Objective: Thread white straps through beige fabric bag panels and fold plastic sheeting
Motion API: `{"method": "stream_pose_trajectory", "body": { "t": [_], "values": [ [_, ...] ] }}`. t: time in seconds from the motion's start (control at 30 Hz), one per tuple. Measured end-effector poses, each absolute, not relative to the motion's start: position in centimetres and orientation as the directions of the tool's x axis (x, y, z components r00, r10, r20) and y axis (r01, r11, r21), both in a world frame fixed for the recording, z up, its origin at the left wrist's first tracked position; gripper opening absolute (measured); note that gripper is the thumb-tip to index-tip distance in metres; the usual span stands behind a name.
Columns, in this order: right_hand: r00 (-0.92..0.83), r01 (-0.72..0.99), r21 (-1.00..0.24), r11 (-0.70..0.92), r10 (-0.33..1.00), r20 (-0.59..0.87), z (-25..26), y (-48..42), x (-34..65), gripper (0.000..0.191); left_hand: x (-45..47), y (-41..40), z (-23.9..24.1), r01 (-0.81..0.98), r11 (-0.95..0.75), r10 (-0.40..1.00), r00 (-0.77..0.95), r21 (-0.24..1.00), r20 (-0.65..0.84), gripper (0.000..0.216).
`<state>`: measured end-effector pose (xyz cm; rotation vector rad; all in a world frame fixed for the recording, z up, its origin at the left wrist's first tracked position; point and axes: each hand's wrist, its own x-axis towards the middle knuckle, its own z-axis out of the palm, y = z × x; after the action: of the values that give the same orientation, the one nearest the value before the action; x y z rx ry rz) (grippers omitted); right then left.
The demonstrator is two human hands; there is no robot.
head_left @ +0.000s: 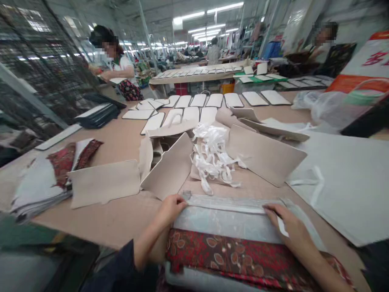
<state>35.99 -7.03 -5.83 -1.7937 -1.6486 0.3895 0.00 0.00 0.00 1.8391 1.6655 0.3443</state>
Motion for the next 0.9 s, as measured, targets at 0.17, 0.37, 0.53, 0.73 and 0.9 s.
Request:
{"method": "stream_pose_trajectory", "body": {
  "t": [0.17,0.37,0.53,0.73,0.9],
  "values": [
    [0.169,0.771,-0.635,0.05,0.945,0.28,-6.1,-6.8,35.5,0.029,0.2,0.3,0.7,0.751,0.089,0.921,0.188,0.654,-0.341,0.024],
    [0.174,0.78,-0.624,0.053,0.939,0.297,-6.0,-6.9,35.5,0.028,0.1,0.8,1.0,0.749,0.115,0.9,0.2,0.653,-0.387,0.024],
    [0.167,0.789,-0.612,0.052,0.94,0.296,-6.3,-6.8,35.7,0.028,0.3,1.0,0.9,0.84,0.062,0.922,0.159,0.539,-0.354,0.022],
    [0.162,0.806,-0.589,0.059,0.935,0.315,-6.6,-6.8,35.7,0.028,0.7,1.2,1.1,0.916,-0.003,0.936,0.143,0.4,-0.321,0.023],
    [0.142,0.818,-0.569,0.089,0.926,0.35,-6.5,-6.7,35.6,0.027,1.3,0.9,1.5,0.947,-0.023,0.944,0.126,0.321,-0.304,0.019]
  ]
}}
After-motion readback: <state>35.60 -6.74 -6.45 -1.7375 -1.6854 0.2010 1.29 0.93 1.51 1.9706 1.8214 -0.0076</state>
